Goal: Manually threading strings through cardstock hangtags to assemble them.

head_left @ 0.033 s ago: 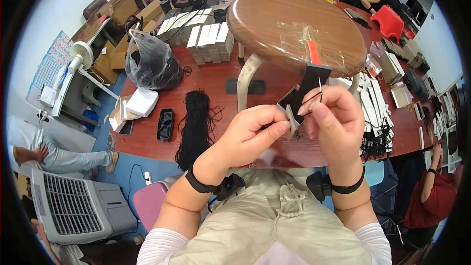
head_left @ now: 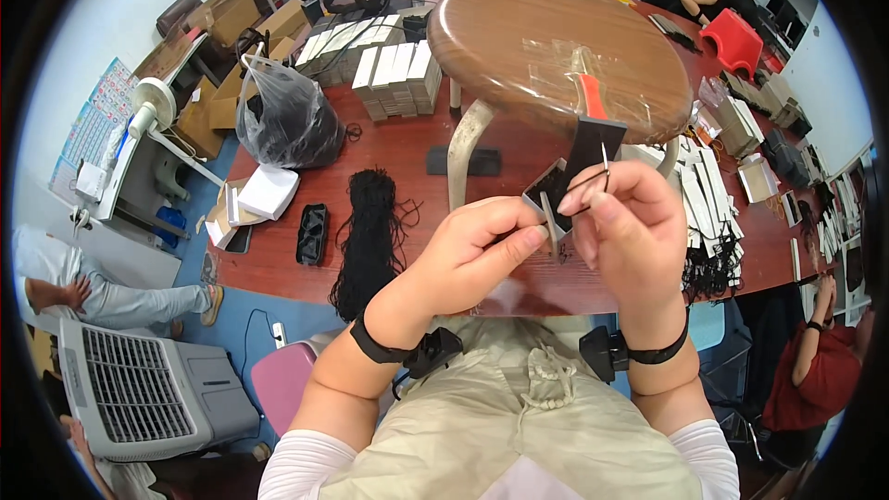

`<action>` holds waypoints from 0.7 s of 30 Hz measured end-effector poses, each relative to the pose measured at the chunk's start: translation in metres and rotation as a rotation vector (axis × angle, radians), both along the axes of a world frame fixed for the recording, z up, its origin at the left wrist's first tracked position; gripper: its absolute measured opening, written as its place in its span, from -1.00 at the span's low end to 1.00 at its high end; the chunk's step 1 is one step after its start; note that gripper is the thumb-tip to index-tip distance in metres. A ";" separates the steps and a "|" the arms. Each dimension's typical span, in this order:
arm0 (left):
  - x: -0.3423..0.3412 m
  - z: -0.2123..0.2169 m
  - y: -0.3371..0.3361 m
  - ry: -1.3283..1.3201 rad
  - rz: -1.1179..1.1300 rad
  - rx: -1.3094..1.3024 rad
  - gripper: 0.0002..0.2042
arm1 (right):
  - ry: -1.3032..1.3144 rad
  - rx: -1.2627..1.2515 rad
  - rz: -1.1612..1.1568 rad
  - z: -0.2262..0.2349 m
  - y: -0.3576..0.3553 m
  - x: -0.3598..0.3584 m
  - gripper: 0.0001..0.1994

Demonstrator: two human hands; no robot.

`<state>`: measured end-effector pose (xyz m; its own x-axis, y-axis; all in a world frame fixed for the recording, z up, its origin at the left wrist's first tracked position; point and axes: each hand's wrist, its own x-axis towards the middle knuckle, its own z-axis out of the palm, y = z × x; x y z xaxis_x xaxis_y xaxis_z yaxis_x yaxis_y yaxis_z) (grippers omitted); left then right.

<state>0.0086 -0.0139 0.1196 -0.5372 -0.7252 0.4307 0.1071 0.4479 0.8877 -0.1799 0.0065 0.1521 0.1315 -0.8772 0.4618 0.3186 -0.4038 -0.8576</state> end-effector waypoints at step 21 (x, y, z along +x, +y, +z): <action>0.017 -0.016 0.000 -0.060 0.314 -0.196 -0.88 | -0.145 0.298 0.274 -0.048 -0.010 -0.018 -0.68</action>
<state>0.0259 -0.0141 0.1040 -0.3300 -0.7658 0.5520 -0.1122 0.6124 0.7825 -0.1977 -0.0033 0.1041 0.3305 -0.9167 0.2244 0.5054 -0.0288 -0.8624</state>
